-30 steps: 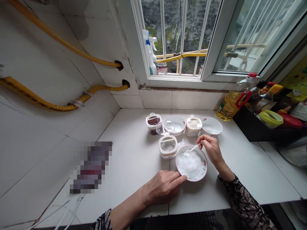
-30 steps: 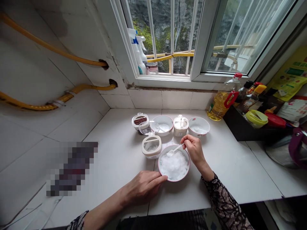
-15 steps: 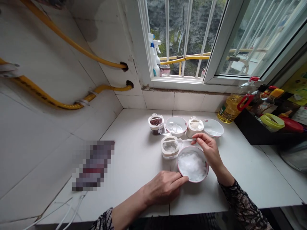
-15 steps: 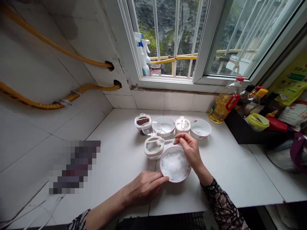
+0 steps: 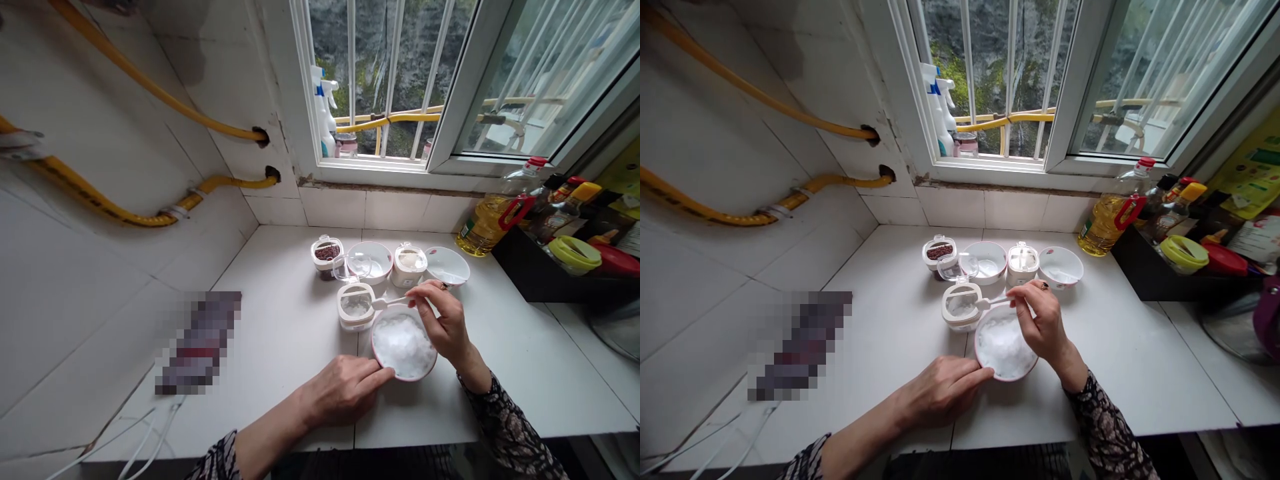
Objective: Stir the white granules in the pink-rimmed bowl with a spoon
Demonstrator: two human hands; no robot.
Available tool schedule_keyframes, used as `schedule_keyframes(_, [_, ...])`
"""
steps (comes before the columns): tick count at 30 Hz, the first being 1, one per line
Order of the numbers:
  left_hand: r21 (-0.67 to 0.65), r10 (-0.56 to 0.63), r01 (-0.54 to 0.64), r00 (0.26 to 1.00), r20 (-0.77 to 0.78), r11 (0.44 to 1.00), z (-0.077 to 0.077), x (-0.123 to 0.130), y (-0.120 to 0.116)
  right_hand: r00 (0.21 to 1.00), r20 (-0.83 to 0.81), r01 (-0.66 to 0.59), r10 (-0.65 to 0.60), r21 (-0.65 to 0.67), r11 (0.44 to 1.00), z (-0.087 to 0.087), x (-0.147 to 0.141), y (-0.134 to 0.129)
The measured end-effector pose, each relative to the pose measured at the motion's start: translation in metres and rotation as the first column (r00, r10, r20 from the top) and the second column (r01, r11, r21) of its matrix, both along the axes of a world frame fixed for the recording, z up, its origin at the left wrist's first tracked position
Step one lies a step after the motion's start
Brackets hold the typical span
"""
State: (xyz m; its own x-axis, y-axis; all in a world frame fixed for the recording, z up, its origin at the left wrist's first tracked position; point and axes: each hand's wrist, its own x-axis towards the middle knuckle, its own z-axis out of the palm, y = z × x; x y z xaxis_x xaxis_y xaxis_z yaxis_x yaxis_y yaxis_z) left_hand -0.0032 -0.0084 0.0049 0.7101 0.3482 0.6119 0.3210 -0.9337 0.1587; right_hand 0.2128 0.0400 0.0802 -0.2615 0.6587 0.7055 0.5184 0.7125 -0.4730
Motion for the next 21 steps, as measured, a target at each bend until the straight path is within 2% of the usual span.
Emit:
schedule_keyframes(5, [-0.01, -0.003, 0.003, 1.0, -0.006, 1.0, 0.0, -0.001, 0.0, 0.98, 0.195, 0.049, -0.048, 0.001, 0.999, -0.007, 0.012, 0.006])
schedule_keyframes(10, [-0.019, -0.007, 0.006, 1.0, -0.016, 1.0, 0.0, -0.001, 0.0, 0.965, 0.259, -0.012, 0.033, -0.081, 0.997, -0.017, 0.009, 0.008])
schedule_keyframes(12, [-0.021, -0.009, 0.009, 1.0, -0.008, 1.0, 0.001, -0.001, 0.0, 0.973, 0.23, 0.007, 0.024, -0.132, 0.991, -0.019, 0.008, 0.008])
schedule_keyframes(16, [-0.014, -0.021, 0.021, 1.0, 0.018, 1.0, 0.0, -0.001, 0.0, 0.991, 0.102, 0.109, -0.084, -0.267, 0.957, -0.018, 0.01, 0.008])
schedule_keyframes(18, [-0.017, -0.022, 0.023, 1.0, 0.021, 1.0, 0.001, -0.001, 0.0, 0.991, 0.022, 0.129, -0.13, -0.376, 0.918, -0.017, 0.013, 0.009])
schedule_keyframes(21, [-0.019, -0.021, 0.021, 1.0, 0.015, 1.0, 0.001, 0.0, 0.0, 0.981, -0.119, 0.065, -0.153, -0.539, 0.84, -0.014, 0.016, 0.01])
